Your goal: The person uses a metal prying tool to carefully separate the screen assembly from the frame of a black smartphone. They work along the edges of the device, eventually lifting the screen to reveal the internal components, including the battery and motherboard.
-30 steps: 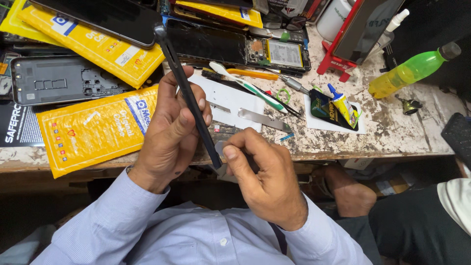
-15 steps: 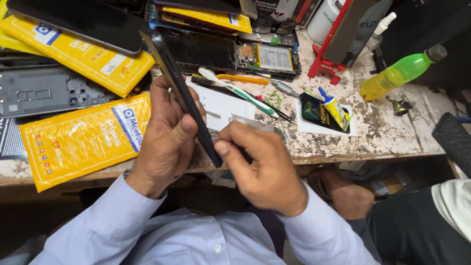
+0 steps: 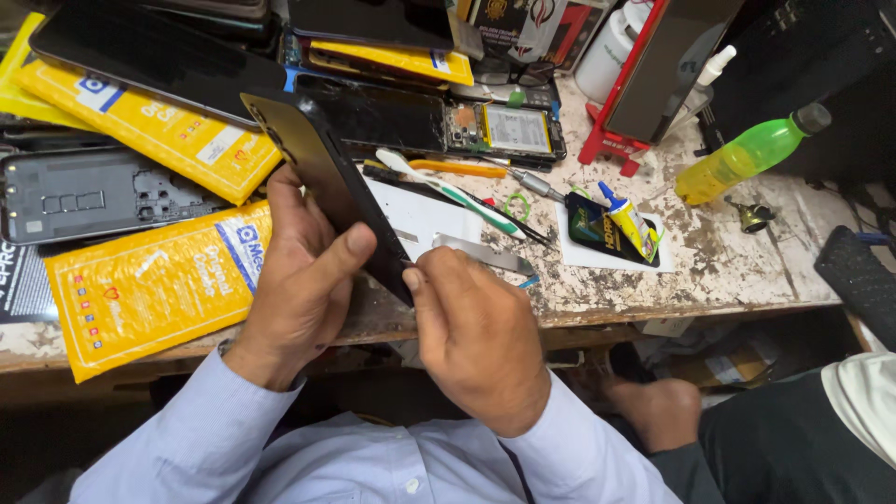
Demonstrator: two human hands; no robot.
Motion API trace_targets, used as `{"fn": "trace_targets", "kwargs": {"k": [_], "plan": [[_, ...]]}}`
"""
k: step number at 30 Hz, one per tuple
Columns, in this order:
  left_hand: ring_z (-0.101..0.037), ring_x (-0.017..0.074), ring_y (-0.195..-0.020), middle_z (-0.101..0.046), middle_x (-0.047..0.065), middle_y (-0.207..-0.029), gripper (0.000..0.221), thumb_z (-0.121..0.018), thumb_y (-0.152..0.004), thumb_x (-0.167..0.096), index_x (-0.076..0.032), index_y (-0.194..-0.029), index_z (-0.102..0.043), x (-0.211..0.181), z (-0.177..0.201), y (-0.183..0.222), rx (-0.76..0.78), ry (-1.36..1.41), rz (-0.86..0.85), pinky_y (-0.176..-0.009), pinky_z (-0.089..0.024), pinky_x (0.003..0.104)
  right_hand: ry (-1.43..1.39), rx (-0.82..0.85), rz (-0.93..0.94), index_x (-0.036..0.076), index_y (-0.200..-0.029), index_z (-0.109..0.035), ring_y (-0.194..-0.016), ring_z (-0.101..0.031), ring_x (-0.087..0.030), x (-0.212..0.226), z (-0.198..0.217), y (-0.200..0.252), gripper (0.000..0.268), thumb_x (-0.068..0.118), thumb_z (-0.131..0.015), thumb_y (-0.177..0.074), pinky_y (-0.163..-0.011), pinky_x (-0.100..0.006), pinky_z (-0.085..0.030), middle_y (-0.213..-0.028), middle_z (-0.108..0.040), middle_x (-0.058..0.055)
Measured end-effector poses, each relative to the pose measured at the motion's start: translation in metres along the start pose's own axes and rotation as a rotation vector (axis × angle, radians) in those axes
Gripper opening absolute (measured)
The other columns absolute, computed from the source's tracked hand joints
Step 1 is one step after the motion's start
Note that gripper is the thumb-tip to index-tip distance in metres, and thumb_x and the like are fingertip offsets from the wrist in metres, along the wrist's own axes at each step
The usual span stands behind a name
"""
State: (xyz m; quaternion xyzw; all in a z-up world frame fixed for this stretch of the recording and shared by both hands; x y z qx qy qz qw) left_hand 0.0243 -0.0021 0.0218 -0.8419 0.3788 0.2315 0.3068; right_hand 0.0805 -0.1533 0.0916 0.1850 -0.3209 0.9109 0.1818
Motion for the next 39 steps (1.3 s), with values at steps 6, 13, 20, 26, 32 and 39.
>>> {"fn": "trace_targets", "kwargs": {"k": [6, 13, 20, 26, 32, 39], "plan": [[-0.049, 0.0248, -0.138, -0.046, 0.012, -0.143, 0.091, -0.079, -0.084, 0.002, -0.009, -0.153, -0.021, -0.003, -0.004, 0.003, -0.024, -0.133, 0.002, -0.120, -0.045, 0.040, -0.236, 0.125, -0.070, 0.003, -0.102, -0.061, -0.072, -0.068, -0.023, -0.002, 0.010, -0.005, 0.010, 0.013, -0.062, -0.103, -0.063, -0.034, -0.052, -0.084, -0.067, -0.013], [-0.059, 0.0253, -0.113, -0.052, 0.010, -0.128, 0.075, -0.074, -0.087, -0.012, -0.008, -0.152, -0.035, -0.008, 0.009, 0.002, -0.173, 0.090, 0.147, -0.102, -0.051, 0.048, -0.877, 0.175, -0.392, 0.004, -0.108, -0.059, -0.086, -0.058, -0.004, -0.033, 0.001, 0.014, 0.017, 0.007, -0.070, -0.096, -0.075, -0.024, -0.051, -0.096, -0.063, 0.002], [-0.055, 0.0358, -0.132, -0.050, 0.017, -0.140, 0.082, -0.072, -0.087, -0.021, -0.002, -0.155, -0.031, -0.004, -0.007, 0.001, -0.044, 0.179, 0.157, -0.116, -0.046, 0.054, -0.647, 0.161, -0.350, 0.006, -0.117, -0.068, -0.068, -0.050, -0.003, -0.032, -0.024, 0.025, 0.044, 0.012, -0.088, -0.078, -0.060, -0.019, -0.042, -0.085, -0.064, 0.004], [-0.049, 0.0399, -0.140, -0.042, 0.025, -0.157, 0.082, -0.055, -0.089, -0.033, -0.002, -0.160, -0.027, -0.006, -0.017, 0.002, 0.043, 0.282, 0.129, -0.121, -0.039, 0.051, -0.493, -0.031, -0.245, 0.006, -0.118, -0.065, -0.073, -0.051, -0.004, -0.029, -0.034, 0.028, 0.049, 0.010, -0.089, -0.075, -0.057, -0.018, -0.043, -0.099, -0.060, 0.000], [-0.049, 0.0347, -0.142, -0.042, 0.023, -0.161, 0.072, -0.042, -0.099, -0.035, 0.010, -0.155, -0.035, -0.002, -0.013, -0.001, 0.031, 0.338, 0.126, -0.120, -0.039, 0.046, -1.120, 0.133, -0.485, 0.001, -0.141, -0.050, -0.073, -0.054, -0.004, -0.057, -0.041, 0.027, 0.047, -0.001, -0.065, -0.096, -0.061, -0.019, -0.044, -0.092, -0.060, -0.001], [-0.050, 0.0252, -0.139, -0.049, 0.016, -0.153, 0.062, -0.055, -0.096, -0.003, 0.001, -0.155, -0.035, -0.006, -0.010, -0.009, -0.212, -0.195, -0.039, -0.118, -0.040, 0.037, -0.864, 0.025, -0.298, -0.002, -0.145, -0.053, -0.084, -0.057, -0.008, -0.062, -0.035, 0.033, 0.044, 0.000, -0.064, -0.103, -0.072, -0.024, -0.047, -0.099, -0.061, -0.004]]}}
Point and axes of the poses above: each hand's wrist, its own y-axis away from the middle knuckle, its own z-axis out of the back of the hand, x = y × z, the point moved 1 cm from there along -y, towards the middle knuckle
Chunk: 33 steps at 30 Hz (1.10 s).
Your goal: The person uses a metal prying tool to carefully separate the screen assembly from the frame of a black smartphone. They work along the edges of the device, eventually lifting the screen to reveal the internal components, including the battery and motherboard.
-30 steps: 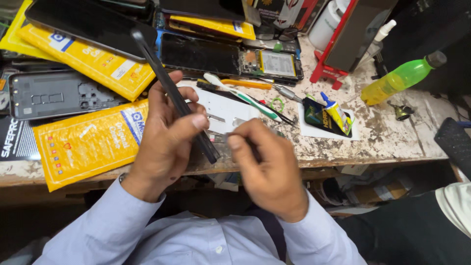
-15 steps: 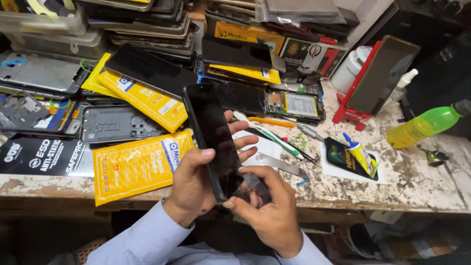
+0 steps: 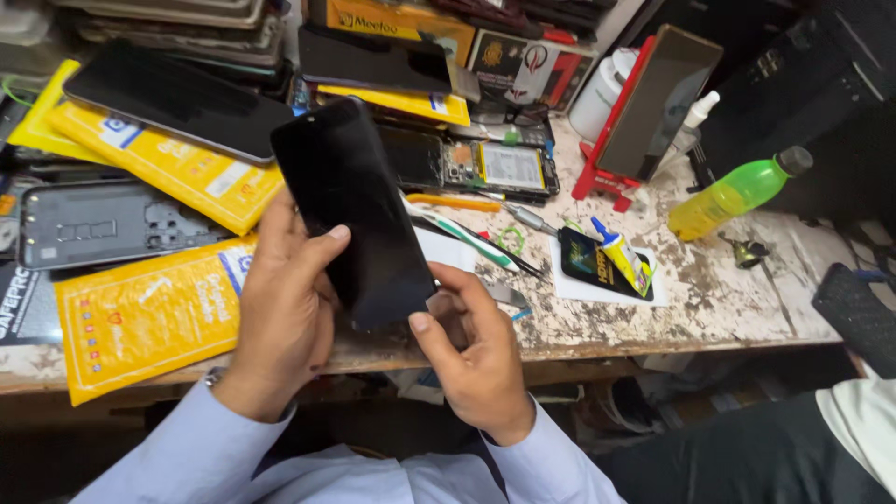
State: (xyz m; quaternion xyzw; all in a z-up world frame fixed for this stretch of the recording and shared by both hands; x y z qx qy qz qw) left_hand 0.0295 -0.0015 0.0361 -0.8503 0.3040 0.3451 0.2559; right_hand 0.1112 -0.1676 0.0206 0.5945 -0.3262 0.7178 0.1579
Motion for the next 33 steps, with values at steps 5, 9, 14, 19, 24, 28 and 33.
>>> {"fn": "trace_targets", "kwargs": {"k": [5, 9, 14, 19, 24, 28, 33], "plan": [[-0.053, 0.0217, -0.136, -0.044, 0.014, -0.153, 0.092, -0.067, -0.086, 0.007, -0.007, -0.162, -0.017, -0.021, -0.018, 0.006, -0.008, 0.052, 0.087, -0.112, -0.047, 0.036, 0.486, 0.019, 0.202, 0.002, -0.139, -0.060, -0.073, -0.064, -0.008, 0.030, -0.001, -0.001, 0.042, 0.003, -0.066, -0.098, -0.065, -0.023, -0.052, -0.090, -0.068, -0.005], [-0.055, 0.0236, -0.132, -0.045, 0.014, -0.148, 0.096, -0.069, -0.084, 0.005, -0.009, -0.159, -0.011, -0.024, -0.025, 0.008, -0.035, 0.068, 0.074, -0.108, -0.051, 0.036, 0.521, 0.031, 0.233, 0.002, -0.141, -0.059, -0.070, -0.063, -0.010, 0.043, -0.006, -0.001, 0.042, 0.001, -0.063, -0.099, -0.061, -0.025, -0.051, -0.090, -0.069, -0.006], [-0.058, 0.0256, -0.126, -0.049, 0.018, -0.139, 0.090, -0.073, -0.085, 0.004, -0.007, -0.155, -0.016, -0.018, -0.019, 0.010, -0.090, 0.029, 0.154, -0.101, -0.051, 0.038, 0.525, -0.012, 0.178, 0.002, -0.138, -0.057, -0.065, -0.067, -0.013, 0.047, -0.013, 0.003, 0.040, -0.001, -0.058, -0.098, -0.058, -0.027, -0.053, -0.087, -0.069, -0.008], [-0.057, 0.0249, -0.131, -0.050, 0.018, -0.143, 0.093, -0.077, -0.079, 0.006, -0.003, -0.151, -0.018, -0.013, -0.018, 0.010, 0.032, 0.017, 0.089, -0.111, -0.050, 0.040, 0.719, -0.082, 0.397, -0.002, -0.138, -0.053, -0.077, -0.072, -0.024, 0.049, -0.020, 0.007, 0.042, -0.003, -0.057, -0.096, -0.069, -0.034, -0.057, -0.097, -0.069, -0.015], [-0.049, 0.0251, -0.137, -0.044, 0.014, -0.148, 0.107, -0.079, -0.075, 0.006, -0.010, -0.158, -0.014, -0.014, -0.015, 0.008, 0.151, -0.030, 0.071, -0.115, -0.044, 0.041, 0.782, -0.096, 0.449, -0.006, -0.133, -0.051, -0.075, -0.071, -0.027, 0.045, -0.026, 0.009, 0.041, -0.006, -0.058, -0.093, -0.067, -0.036, -0.055, -0.096, -0.068, -0.017], [-0.049, 0.0264, -0.137, -0.045, 0.014, -0.148, 0.110, -0.078, -0.071, 0.006, -0.010, -0.158, -0.013, -0.019, -0.011, 0.010, 0.132, -0.062, 0.089, -0.115, -0.042, 0.041, 0.678, -0.111, 0.382, -0.002, -0.118, -0.050, -0.064, -0.067, -0.022, 0.035, -0.032, 0.014, 0.030, -0.008, -0.062, -0.091, -0.059, -0.034, -0.053, -0.091, -0.067, -0.014], [-0.044, 0.0253, -0.144, -0.043, 0.015, -0.153, 0.106, -0.077, -0.073, 0.006, -0.008, -0.158, -0.016, -0.026, -0.014, 0.012, 0.131, -0.038, 0.140, -0.119, -0.036, 0.039, 0.729, -0.103, 0.492, 0.001, -0.113, -0.046, -0.063, -0.062, -0.021, 0.039, -0.033, 0.012, 0.029, -0.008, -0.062, -0.090, -0.059, -0.033, -0.050, -0.097, -0.067, -0.015]]}}
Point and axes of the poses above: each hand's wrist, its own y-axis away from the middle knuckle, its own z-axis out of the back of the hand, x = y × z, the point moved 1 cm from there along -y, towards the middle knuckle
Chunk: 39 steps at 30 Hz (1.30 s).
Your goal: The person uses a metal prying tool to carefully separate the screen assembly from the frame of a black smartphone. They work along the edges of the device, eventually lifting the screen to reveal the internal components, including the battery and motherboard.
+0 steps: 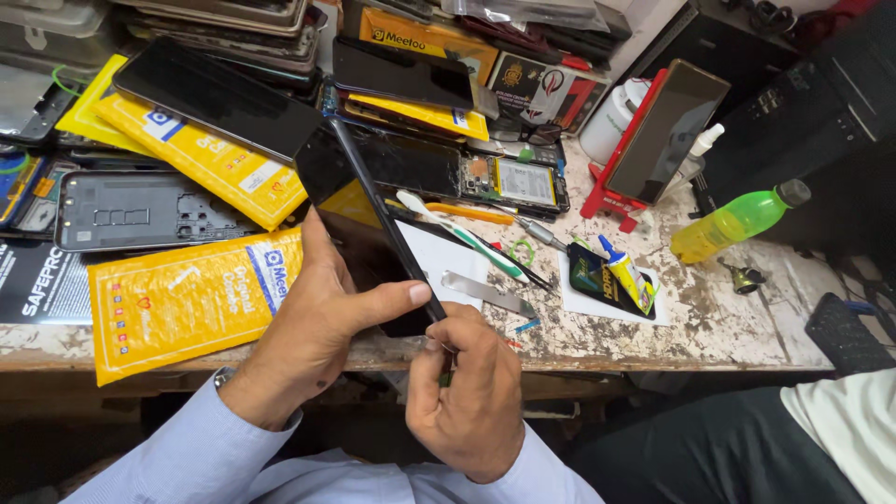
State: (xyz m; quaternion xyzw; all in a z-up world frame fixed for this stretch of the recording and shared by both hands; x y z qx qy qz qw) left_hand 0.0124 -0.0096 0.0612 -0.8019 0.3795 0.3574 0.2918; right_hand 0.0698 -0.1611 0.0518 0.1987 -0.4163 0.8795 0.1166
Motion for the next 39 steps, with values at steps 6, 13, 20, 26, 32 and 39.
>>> {"fn": "trace_targets", "kwargs": {"k": [6, 13, 20, 26, 32, 39], "plan": [[-0.044, 0.0268, -0.144, -0.041, 0.017, -0.150, 0.109, -0.078, -0.074, 0.004, -0.010, -0.155, -0.006, -0.002, 0.003, 0.005, -0.018, 0.050, -0.082, -0.118, -0.040, 0.039, -0.136, -0.001, -0.154, -0.001, -0.124, -0.047, -0.075, -0.069, -0.019, 0.003, 0.001, 0.003, 0.034, -0.008, -0.062, -0.094, -0.068, -0.032, -0.057, -0.098, -0.064, -0.013], [-0.048, 0.0253, -0.135, -0.044, 0.016, -0.142, 0.104, -0.078, -0.072, 0.003, -0.008, -0.153, -0.013, 0.006, 0.005, 0.005, -0.016, -0.008, 0.017, -0.110, -0.046, 0.040, -0.038, -0.042, -0.024, 0.000, -0.114, -0.043, -0.064, -0.063, -0.018, -0.005, -0.009, 0.006, 0.033, -0.011, -0.061, -0.089, -0.057, -0.031, -0.051, -0.113, -0.069, -0.021], [-0.048, 0.0224, -0.136, -0.045, 0.015, -0.142, 0.102, -0.077, -0.071, 0.006, -0.008, -0.152, -0.015, 0.008, 0.004, 0.008, -0.006, -0.032, -0.019, -0.112, -0.045, 0.039, -0.045, -0.016, 0.023, 0.001, -0.114, -0.040, -0.070, -0.065, -0.022, -0.002, -0.012, 0.003, 0.034, -0.014, -0.059, -0.090, -0.061, -0.032, -0.051, -0.110, -0.068, -0.020], [-0.055, 0.0243, -0.127, -0.048, 0.016, -0.135, 0.099, -0.074, -0.071, 0.006, -0.007, -0.148, -0.014, 0.009, 0.003, 0.008, -0.007, 0.019, 0.025, -0.104, -0.054, 0.040, -0.082, -0.024, -0.052, 0.000, -0.114, -0.040, -0.069, -0.067, -0.020, 0.001, -0.013, 0.003, 0.033, -0.015, -0.057, -0.090, -0.059, -0.031, -0.051, -0.112, -0.069, -0.021], [-0.058, 0.0246, -0.121, -0.049, 0.014, -0.127, 0.095, -0.073, -0.070, 0.007, -0.008, -0.145, -0.016, 0.015, 0.006, 0.008, -0.046, -0.008, 0.049, -0.097, -0.057, 0.042, -0.059, -0.024, -0.057, -0.001, -0.116, -0.039, -0.070, -0.068, -0.020, 0.001, -0.010, 0.002, 0.032, -0.014, -0.057, -0.092, -0.059, -0.032, -0.052, -0.111, -0.068, -0.020], [-0.058, 0.0226, -0.119, -0.044, 0.009, -0.129, 0.103, -0.073, -0.067, 0.005, -0.010, -0.149, -0.012, 0.019, 0.010, 0.013, -0.079, -0.049, 0.043, -0.094, -0.058, 0.043, -0.101, 0.036, -0.143, -0.001, -0.114, -0.039, -0.064, -0.067, -0.017, -0.004, -0.013, 0.008, 0.030, -0.012, -0.057, -0.093, -0.054, -0.032, -0.051, -0.105, -0.069, -0.017]]}}
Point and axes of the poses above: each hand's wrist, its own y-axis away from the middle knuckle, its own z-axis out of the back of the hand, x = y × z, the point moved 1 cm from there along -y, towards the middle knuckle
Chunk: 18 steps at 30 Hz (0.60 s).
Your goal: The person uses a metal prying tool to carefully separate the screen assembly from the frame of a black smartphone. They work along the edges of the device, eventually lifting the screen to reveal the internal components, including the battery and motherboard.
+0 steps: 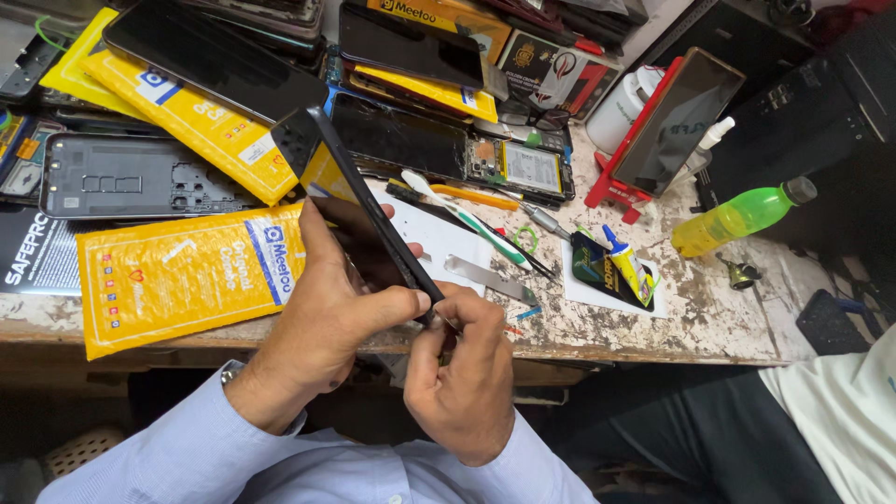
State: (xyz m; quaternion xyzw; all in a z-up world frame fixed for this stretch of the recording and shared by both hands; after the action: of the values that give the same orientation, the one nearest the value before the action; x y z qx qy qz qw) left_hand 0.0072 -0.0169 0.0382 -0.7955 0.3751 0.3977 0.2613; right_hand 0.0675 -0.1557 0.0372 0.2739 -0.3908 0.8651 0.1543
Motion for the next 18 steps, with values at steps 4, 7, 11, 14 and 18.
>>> {"fn": "trace_targets", "kwargs": {"k": [4, 7, 11, 14, 18], "plan": [[-0.057, 0.0238, -0.117, -0.047, 0.020, -0.130, 0.106, -0.074, -0.072, 0.001, -0.005, -0.152, -0.004, 0.000, 0.007, 0.000, 0.019, -0.100, -0.055, -0.098, -0.056, 0.040, -0.098, 0.100, -0.099, 0.000, -0.119, -0.043, -0.072, -0.065, -0.014, 0.003, 0.009, -0.004, 0.027, -0.005, -0.059, -0.097, -0.061, -0.031, -0.052, -0.105, -0.070, -0.013], [-0.050, 0.0239, -0.129, -0.042, 0.021, -0.142, 0.117, -0.080, -0.074, -0.001, 0.001, -0.154, 0.004, 0.000, 0.012, 0.003, -0.001, -0.381, -0.211, -0.110, -0.045, 0.036, -0.286, 0.144, -0.230, 0.000, -0.119, -0.043, -0.073, -0.056, -0.010, 0.003, 0.027, -0.015, 0.023, -0.001, -0.055, -0.100, -0.062, -0.027, -0.049, -0.118, -0.068, -0.012], [-0.040, 0.0230, -0.137, -0.036, 0.019, -0.146, 0.117, -0.086, -0.070, -0.003, 0.004, -0.152, -0.003, 0.004, 0.004, 0.009, -0.059, -0.591, -0.294, -0.114, -0.037, 0.035, -0.359, 0.020, -0.225, -0.001, -0.117, -0.054, -0.082, -0.057, -0.009, 0.007, 0.037, -0.024, 0.012, -0.001, -0.055, -0.105, -0.073, -0.025, -0.051, -0.115, -0.057, -0.011], [-0.043, 0.0213, -0.137, -0.039, 0.017, -0.145, 0.102, -0.082, -0.076, -0.002, 0.002, -0.150, -0.013, 0.004, -0.008, 0.011, -0.014, -0.322, -0.253, -0.114, -0.040, 0.034, -0.292, -0.061, -0.185, -0.003, -0.115, -0.065, -0.093, -0.063, -0.012, 0.013, 0.039, -0.030, 0.013, 0.000, -0.062, -0.103, -0.084, -0.026, -0.053, -0.109, -0.058, -0.010], [-0.056, 0.0218, -0.128, -0.056, 0.014, -0.137, 0.067, -0.074, -0.085, 0.000, 0.002, -0.141, -0.037, 0.003, -0.010, 0.010, -0.091, 0.133, -0.027, -0.108, -0.048, 0.037, -0.344, -0.077, -0.209, -0.003, -0.112, -0.069, -0.104, -0.068, -0.015, 0.015, 0.040, -0.036, 0.012, 0.002, -0.068, -0.100, -0.096, -0.027, -0.056, -0.110, -0.064, -0.009]]}}
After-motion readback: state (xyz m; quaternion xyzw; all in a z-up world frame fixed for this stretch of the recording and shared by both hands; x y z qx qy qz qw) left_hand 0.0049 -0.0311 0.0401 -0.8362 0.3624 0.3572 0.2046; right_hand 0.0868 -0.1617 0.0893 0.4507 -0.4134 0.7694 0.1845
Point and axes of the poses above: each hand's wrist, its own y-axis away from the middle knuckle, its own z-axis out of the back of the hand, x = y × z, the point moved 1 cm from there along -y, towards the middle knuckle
